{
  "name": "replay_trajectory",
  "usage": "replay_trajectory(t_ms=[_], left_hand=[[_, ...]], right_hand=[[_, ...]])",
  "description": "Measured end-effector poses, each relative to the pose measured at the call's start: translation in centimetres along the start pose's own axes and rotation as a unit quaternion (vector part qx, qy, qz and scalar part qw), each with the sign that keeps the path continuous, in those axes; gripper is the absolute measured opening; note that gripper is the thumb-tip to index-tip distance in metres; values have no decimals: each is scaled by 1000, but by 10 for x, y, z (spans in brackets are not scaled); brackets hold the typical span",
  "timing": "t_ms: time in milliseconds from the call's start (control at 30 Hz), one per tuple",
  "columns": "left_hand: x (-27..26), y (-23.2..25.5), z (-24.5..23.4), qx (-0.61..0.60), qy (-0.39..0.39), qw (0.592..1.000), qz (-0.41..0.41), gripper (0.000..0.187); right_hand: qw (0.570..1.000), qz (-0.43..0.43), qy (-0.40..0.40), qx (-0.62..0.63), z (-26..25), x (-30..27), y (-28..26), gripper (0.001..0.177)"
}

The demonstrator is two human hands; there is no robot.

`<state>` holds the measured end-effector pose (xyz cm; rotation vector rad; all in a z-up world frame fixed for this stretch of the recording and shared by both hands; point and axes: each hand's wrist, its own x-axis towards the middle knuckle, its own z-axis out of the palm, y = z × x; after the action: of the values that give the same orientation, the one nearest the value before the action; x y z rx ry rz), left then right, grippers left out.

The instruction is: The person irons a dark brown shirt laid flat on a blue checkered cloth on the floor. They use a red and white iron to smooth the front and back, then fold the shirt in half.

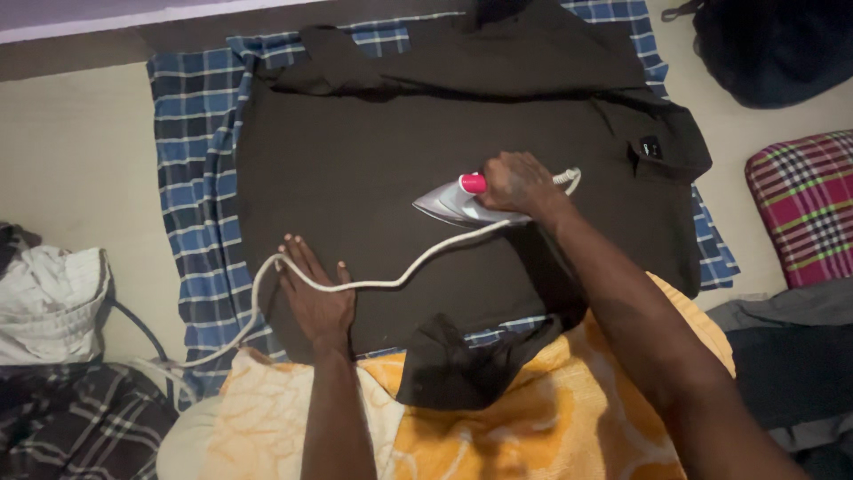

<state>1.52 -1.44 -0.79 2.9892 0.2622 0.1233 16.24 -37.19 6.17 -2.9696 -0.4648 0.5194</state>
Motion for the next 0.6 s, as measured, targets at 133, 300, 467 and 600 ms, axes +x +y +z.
replay_trajectory(t_ms=[133,300,467,600], left_hand=[[-3,3,-6,-33,0,999,-10,80],[-5,5,-12,-64,18,998,-5,79],[-4,2,-10,-80,26,996,2,81],[-4,1,-3,-66,38,997,8,81]], right_hand=[[996,39,-74,-12,-6,-19,-5,34],[993,36,-111,-17,-6,-50,-13,33],[993,30,-113,8,-6,-94,-22,26],[990,72,-124,9,-1,-117,-28,28]])
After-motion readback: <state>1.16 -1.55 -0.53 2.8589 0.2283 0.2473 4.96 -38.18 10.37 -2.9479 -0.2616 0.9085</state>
